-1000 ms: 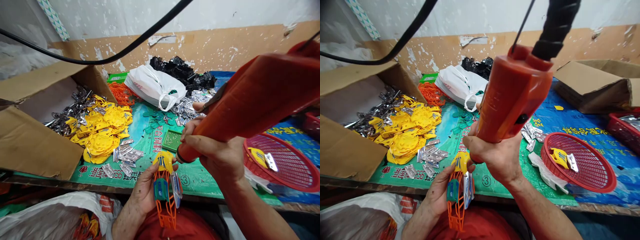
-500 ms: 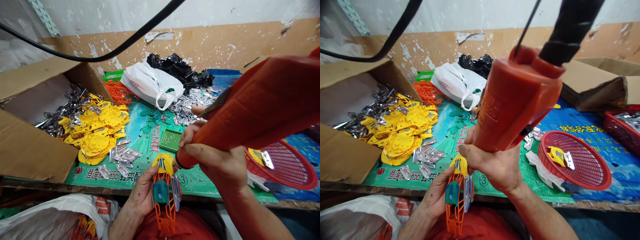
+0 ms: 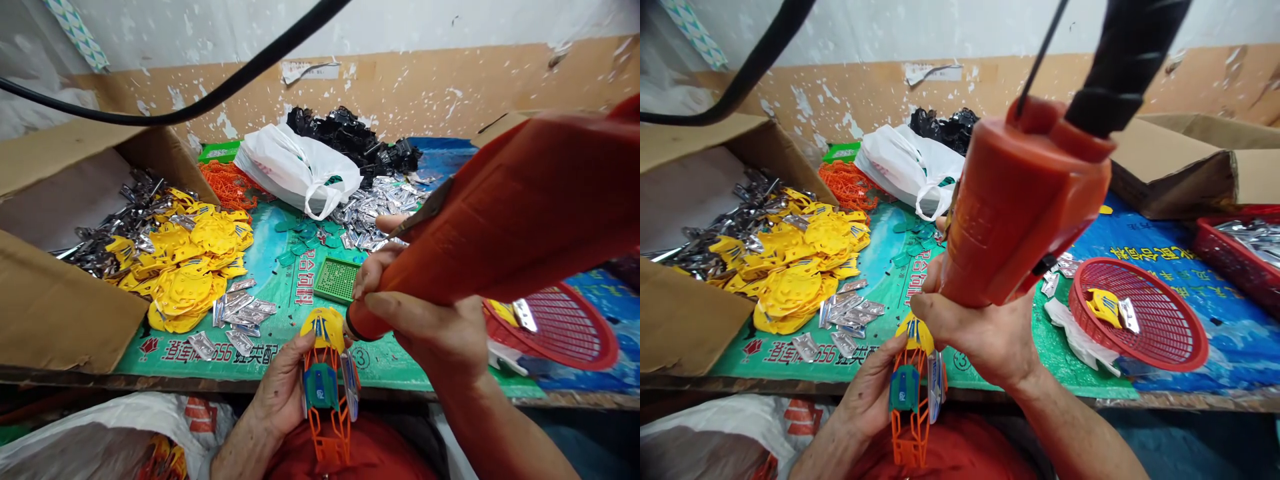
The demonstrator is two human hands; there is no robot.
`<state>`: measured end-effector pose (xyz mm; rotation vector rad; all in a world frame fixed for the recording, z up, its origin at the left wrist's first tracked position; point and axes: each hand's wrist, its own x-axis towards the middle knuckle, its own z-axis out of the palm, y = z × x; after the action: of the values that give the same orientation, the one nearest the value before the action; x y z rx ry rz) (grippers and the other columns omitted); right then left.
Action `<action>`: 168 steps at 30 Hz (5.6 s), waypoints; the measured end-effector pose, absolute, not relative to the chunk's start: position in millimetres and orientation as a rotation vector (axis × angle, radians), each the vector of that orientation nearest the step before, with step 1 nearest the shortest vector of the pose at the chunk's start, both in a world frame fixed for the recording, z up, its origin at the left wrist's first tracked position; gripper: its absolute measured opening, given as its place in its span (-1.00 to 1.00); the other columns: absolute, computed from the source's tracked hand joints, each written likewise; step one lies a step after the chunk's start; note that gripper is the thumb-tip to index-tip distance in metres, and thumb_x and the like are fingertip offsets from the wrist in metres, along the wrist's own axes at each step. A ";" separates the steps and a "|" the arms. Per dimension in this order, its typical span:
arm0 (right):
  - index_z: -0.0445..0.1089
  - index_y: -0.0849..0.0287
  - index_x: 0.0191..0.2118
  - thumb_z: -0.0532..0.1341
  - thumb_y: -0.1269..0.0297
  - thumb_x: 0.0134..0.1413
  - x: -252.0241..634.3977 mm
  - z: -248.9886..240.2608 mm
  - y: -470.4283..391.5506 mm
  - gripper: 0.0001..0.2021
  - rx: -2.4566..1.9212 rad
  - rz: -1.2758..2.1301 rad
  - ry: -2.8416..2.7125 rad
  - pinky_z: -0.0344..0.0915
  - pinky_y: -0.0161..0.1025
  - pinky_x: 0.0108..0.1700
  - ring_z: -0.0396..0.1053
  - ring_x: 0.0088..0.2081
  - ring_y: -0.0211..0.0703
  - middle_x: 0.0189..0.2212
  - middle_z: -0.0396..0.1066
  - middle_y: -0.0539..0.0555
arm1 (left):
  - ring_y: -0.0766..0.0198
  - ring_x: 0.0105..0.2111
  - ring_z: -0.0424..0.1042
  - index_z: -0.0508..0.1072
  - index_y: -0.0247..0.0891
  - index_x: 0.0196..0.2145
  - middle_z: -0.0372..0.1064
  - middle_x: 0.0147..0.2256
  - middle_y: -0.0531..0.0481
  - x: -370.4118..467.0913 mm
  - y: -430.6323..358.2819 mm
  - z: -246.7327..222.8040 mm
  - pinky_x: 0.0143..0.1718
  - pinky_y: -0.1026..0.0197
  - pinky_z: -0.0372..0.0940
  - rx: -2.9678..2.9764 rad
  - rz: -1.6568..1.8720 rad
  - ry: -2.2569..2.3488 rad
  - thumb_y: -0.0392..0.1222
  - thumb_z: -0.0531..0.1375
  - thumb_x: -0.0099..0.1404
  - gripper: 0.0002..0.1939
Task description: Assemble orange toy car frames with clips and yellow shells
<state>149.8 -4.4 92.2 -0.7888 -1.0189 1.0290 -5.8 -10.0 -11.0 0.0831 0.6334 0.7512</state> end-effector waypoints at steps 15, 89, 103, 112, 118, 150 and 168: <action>0.33 0.04 -0.50 0.28 0.56 -0.26 148.1 95.5 -4.7 -0.77 -0.802 0.991 -0.956 0.31 -0.31 -0.64 0.33 -0.49 -0.24 -0.56 0.34 -0.09 | 0.16 -0.49 0.55 0.51 -0.42 -0.32 0.58 -0.42 -0.15 -4.9 -9.4 -9.7 -0.41 0.18 0.48 0.021 0.727 0.685 -0.34 0.18 0.21 -0.89; 0.31 -0.07 -0.09 0.30 0.47 -0.19 153.2 98.2 -2.8 -0.52 -0.782 0.986 -0.960 0.31 -0.23 -0.54 0.39 -0.47 -0.18 -0.51 0.37 -0.10 | 0.36 -0.56 0.41 0.52 -0.41 -0.28 0.50 -0.46 -0.09 5.8 -21.6 -2.7 -0.51 0.33 0.31 0.442 0.729 0.844 -0.21 0.28 0.17 -0.80; 0.36 0.01 -0.16 0.31 0.43 -0.12 149.7 90.2 -1.8 -0.66 -0.804 0.931 -1.109 0.33 -0.18 -0.35 0.36 -0.41 -0.20 -0.48 0.38 -0.10 | 0.37 -0.60 0.38 0.52 -0.43 -0.32 0.46 -0.52 -0.06 5.0 -22.7 -6.1 -0.56 0.36 0.27 0.438 0.734 0.843 -0.14 0.34 0.07 -0.71; 0.38 0.05 -0.25 0.31 0.42 -0.10 148.4 83.8 -2.0 -0.76 -0.848 0.883 -1.178 0.31 -0.12 -0.28 0.34 -0.39 -0.18 -0.46 0.37 -0.08 | 0.38 -0.60 0.37 0.51 -0.44 -0.37 0.44 -0.53 -0.05 6.1 -22.5 -5.6 -0.55 0.35 0.28 0.459 0.724 0.869 -0.12 0.33 0.06 -0.73; 0.35 -0.01 -0.16 0.29 0.50 -0.10 144.3 85.6 -1.9 -0.65 -0.809 0.917 -1.203 0.28 -0.15 -0.27 0.34 -0.40 -0.22 -0.47 0.38 -0.12 | 0.43 -0.63 0.33 0.51 -0.41 -0.40 0.40 -0.56 0.00 7.3 -22.6 -4.8 -0.60 0.39 0.21 0.437 0.725 0.909 -0.13 0.37 0.00 -0.72; 0.36 -0.02 -0.18 0.35 0.35 -0.21 143.6 75.8 -1.4 -0.64 -0.818 0.898 -1.211 0.36 -0.07 -0.38 0.37 -0.46 -0.12 -0.54 0.34 -0.08 | 0.37 -0.64 0.33 0.53 -0.38 -0.42 0.39 -0.61 0.02 4.0 -25.5 -8.2 -0.62 0.37 0.20 0.509 0.751 0.965 -0.07 0.37 -0.03 -0.70; 0.38 0.20 -0.41 0.32 0.37 -0.33 171.4 54.7 94.3 -0.79 -0.971 0.593 -0.936 0.29 -0.21 -0.52 0.27 -0.61 -0.27 -0.59 0.32 -0.09 | 0.40 -0.59 0.33 0.53 -0.41 -0.40 0.44 -0.54 -0.06 1.1 -20.0 4.1 -0.53 0.37 0.21 0.544 0.688 0.973 -0.07 0.35 0.03 -0.70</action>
<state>171.4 94.3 54.7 -0.9711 -0.9358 0.5928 1.1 -20.0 4.1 0.5444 0.9730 0.6881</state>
